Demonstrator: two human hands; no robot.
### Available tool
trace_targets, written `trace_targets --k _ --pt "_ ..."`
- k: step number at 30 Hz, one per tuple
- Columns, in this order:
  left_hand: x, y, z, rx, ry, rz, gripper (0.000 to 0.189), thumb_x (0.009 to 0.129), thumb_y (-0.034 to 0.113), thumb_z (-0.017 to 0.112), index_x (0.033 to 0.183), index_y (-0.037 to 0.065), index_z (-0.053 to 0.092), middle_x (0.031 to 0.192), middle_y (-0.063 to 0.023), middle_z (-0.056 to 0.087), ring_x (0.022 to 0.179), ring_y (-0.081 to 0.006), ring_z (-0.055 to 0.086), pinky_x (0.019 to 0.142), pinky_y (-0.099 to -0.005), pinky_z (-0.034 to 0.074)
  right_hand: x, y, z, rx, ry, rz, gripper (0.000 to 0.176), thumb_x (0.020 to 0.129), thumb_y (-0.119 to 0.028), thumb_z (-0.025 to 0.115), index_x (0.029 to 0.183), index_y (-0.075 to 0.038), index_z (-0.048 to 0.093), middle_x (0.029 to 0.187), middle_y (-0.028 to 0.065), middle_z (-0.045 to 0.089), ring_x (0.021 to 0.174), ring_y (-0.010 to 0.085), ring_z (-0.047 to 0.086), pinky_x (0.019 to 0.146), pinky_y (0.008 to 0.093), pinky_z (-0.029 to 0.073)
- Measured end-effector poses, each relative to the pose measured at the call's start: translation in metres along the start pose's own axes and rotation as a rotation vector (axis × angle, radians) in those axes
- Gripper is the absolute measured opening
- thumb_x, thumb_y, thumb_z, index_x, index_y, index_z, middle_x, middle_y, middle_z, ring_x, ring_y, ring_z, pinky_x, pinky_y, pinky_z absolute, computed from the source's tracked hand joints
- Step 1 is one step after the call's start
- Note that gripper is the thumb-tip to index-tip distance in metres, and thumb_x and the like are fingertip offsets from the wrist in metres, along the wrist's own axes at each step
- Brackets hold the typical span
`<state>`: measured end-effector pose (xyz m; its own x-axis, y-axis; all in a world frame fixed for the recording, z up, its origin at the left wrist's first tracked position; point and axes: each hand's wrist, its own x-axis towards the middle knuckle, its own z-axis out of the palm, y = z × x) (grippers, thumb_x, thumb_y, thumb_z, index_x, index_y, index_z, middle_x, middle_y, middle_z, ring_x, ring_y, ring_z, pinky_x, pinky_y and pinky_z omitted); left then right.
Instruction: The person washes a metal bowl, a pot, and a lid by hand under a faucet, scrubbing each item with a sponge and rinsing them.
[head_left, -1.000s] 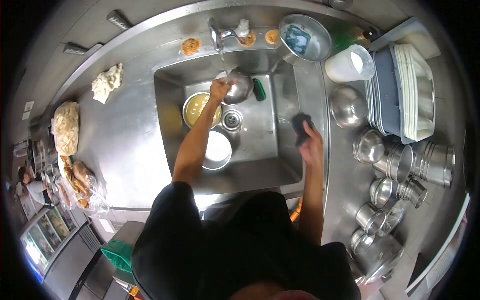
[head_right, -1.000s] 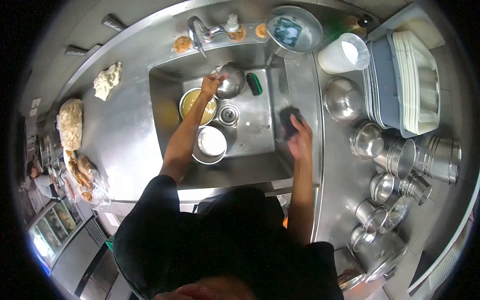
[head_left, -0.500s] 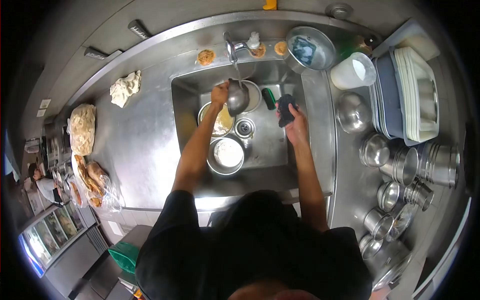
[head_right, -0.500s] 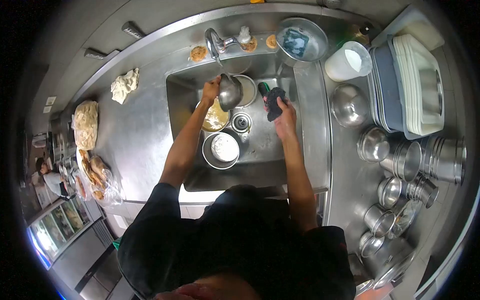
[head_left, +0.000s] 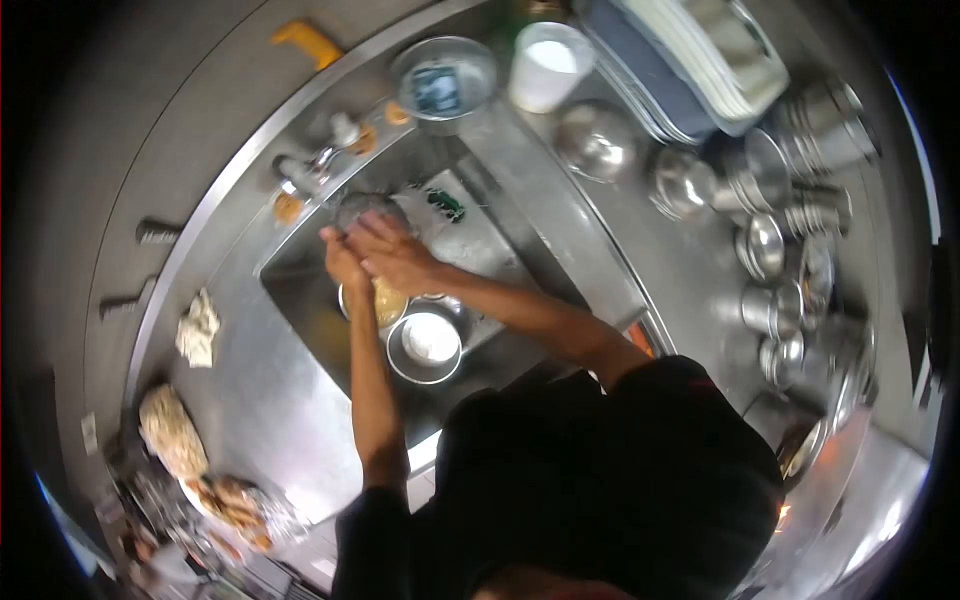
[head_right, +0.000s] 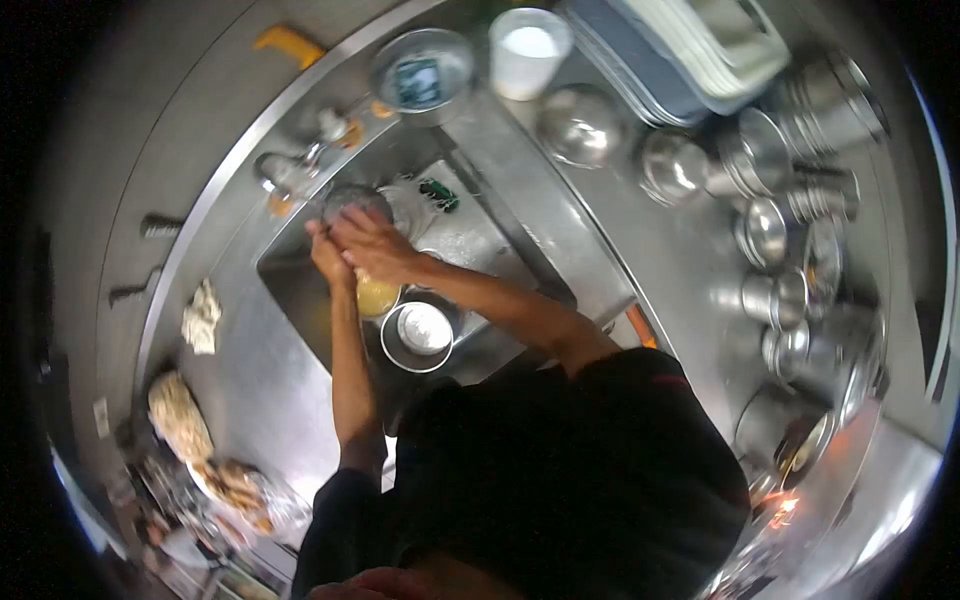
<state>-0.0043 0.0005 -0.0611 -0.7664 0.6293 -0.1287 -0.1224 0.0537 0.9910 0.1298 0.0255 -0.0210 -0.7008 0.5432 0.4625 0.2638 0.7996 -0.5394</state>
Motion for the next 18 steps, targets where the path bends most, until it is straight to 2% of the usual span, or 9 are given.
trace_targets --k 1,4,6,8,11,12,15,17,18 --pt "-0.005 0.021 0.001 -0.216 -0.004 -0.252 0.065 0.094 0.057 0.038 0.094 -0.003 0.063 0.084 -0.0041 0.061 0.072 -0.0130 0.052 0.065 -0.0310 0.044 0.008 -0.004 -0.007 0.054 -0.021 -0.049 0.038 0.092 -0.023 0.050 0.125 -0.004 0.054 0.139 0.0092 0.043 0.136 0.0281 0.029 0.111 0.0478 0.021" --pt "-0.024 0.064 0.003 0.130 0.018 -0.281 0.075 0.091 0.065 0.035 0.096 -0.004 0.064 0.072 -0.0027 0.055 0.062 -0.0117 0.047 0.054 -0.0267 0.037 0.051 0.026 -0.001 0.170 0.026 0.123 0.037 0.091 -0.022 0.050 0.122 -0.003 0.054 0.136 0.0100 0.046 0.126 0.0297 0.039 0.107 0.0492 0.024" --pt "-0.008 0.047 -0.005 0.045 0.049 -0.289 0.076 0.091 0.066 0.034 0.098 -0.004 0.064 0.071 -0.0022 0.055 0.061 -0.0122 0.047 0.053 -0.0273 0.037 0.046 0.014 0.007 0.273 0.070 0.218 0.037 0.090 -0.020 0.051 0.122 -0.002 0.054 0.136 0.0105 0.045 0.124 0.0303 0.041 0.106 0.0496 0.025" --pt "0.005 0.058 0.004 -0.416 -0.036 -0.375 0.078 0.089 0.068 0.032 0.097 -0.003 0.063 0.066 -0.0011 0.054 0.057 -0.0135 0.046 0.050 -0.0308 0.037 0.034 -0.030 -0.005 0.155 -0.004 0.085 0.040 0.086 -0.018 0.053 0.122 -0.002 0.054 0.137 0.0120 0.044 0.125 0.0312 0.040 0.106 0.0499 0.025" --pt "0.011 0.063 -0.007 -0.021 0.059 -0.320 0.081 0.088 0.071 0.033 0.091 -0.004 0.064 0.065 -0.0013 0.055 0.056 -0.0146 0.047 0.052 -0.0319 0.039 0.017 -0.019 0.005 0.015 0.053 -0.210 0.035 0.082 -0.019 0.054 0.113 -0.002 0.059 0.131 0.0131 0.049 0.126 0.0313 0.040 0.105 0.0518 0.027" --pt "0.012 0.065 -0.016 0.278 -0.047 -0.324 0.081 0.086 0.071 0.037 0.085 -0.004 0.066 0.070 -0.0027 0.058 0.059 -0.0153 0.049 0.058 -0.0308 0.041 0.033 -0.007 0.004 0.005 0.044 -0.118 0.036 0.084 -0.021 0.053 0.115 -0.002 0.059 0.132 0.0133 0.049 0.129 0.0307 0.038 0.107 0.0516 0.025" --pt "-0.003 0.069 -0.012 0.475 -0.061 -0.291 0.076 0.087 0.068 0.042 0.081 -0.003 0.069 0.068 -0.0020 0.057 0.059 -0.0144 0.047 0.058 -0.0290 0.040 0.058 0.023 -0.003 0.007 0.020 0.107 0.042 0.091 -0.025 0.050 0.126 -0.003 0.052 0.132 0.0160 0.049 0.132 0.0321 0.035 0.109 0.0445 0.029" --pt "-0.008 0.066 -0.018 0.307 -0.163 -0.207 0.066 0.091 0.060 0.043 0.095 -0.002 0.067 0.080 -0.0067 0.063 0.067 -0.0174 0.056 0.066 -0.0314 0.047 0.047 0.043 0.005 0.574 0.084 0.333 0.046 0.094 -0.031 0.048 0.130 -0.003 0.048 0.135 0.0176 0.046 0.131 0.0327 0.036 0.108 0.0408 0.029" --pt "-0.009 0.067 -0.017 -0.080 -0.196 -0.349 0.061 0.093 0.054 0.042 0.105 -0.002 0.062 0.092 -0.0095 0.063 0.079 -0.0203 0.059 0.075 -0.0339 0.048 0.038 0.045 0.000 0.701 0.132 0.405 0.051 0.094 -0.034 0.048 0.134 -0.002 0.042 0.138 0.0190 0.042 0.133 0.0327 0.033 0.110 0.0389 0.026"
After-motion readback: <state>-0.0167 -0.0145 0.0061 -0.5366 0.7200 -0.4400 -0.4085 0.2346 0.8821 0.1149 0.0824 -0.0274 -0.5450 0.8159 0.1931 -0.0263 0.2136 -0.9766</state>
